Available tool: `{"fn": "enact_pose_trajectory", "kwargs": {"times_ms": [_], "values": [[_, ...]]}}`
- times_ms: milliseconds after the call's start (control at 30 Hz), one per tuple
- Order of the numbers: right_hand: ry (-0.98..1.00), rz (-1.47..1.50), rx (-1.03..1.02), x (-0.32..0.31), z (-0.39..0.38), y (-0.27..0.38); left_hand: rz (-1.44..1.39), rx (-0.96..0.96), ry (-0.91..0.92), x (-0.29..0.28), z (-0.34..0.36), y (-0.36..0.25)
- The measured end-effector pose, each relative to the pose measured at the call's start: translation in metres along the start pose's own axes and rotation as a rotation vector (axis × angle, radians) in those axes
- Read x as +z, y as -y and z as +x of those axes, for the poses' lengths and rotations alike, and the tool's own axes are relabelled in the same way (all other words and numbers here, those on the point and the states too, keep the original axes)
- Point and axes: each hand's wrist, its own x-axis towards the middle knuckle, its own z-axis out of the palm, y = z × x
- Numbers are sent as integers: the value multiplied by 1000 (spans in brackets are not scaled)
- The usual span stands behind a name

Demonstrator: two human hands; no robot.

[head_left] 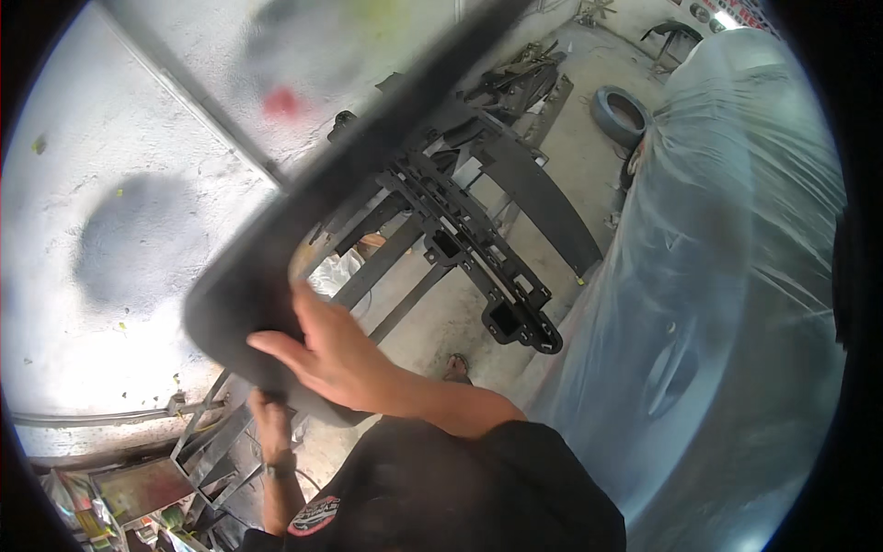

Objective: The person picks up a long, dark car trim piece and places it on a metal rack. They then use a spray gun to apply a coat of paint to the trim piece, moving the gun back and forth along its length while occasionally touching the surface with their left hand.

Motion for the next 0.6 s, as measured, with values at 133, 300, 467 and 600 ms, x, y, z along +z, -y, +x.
{"fn": "enact_pose_trajectory", "kwargs": {"times_ms": [133, 300, 467, 600], "values": [[178, -6, 55, 52, 20, 16, -454, 220, -361, -37, -15, 13], [411, 66, 23, 114, 27, 9, -495, 228, -662, -75, -42, -3], [525, 215, -77, 160, 25, -6, -447, 132, -988, -84, -69, -27], [604, 282, -151, 165, 32, -5, -514, 223, -1260, -72, -70, -38]]}}
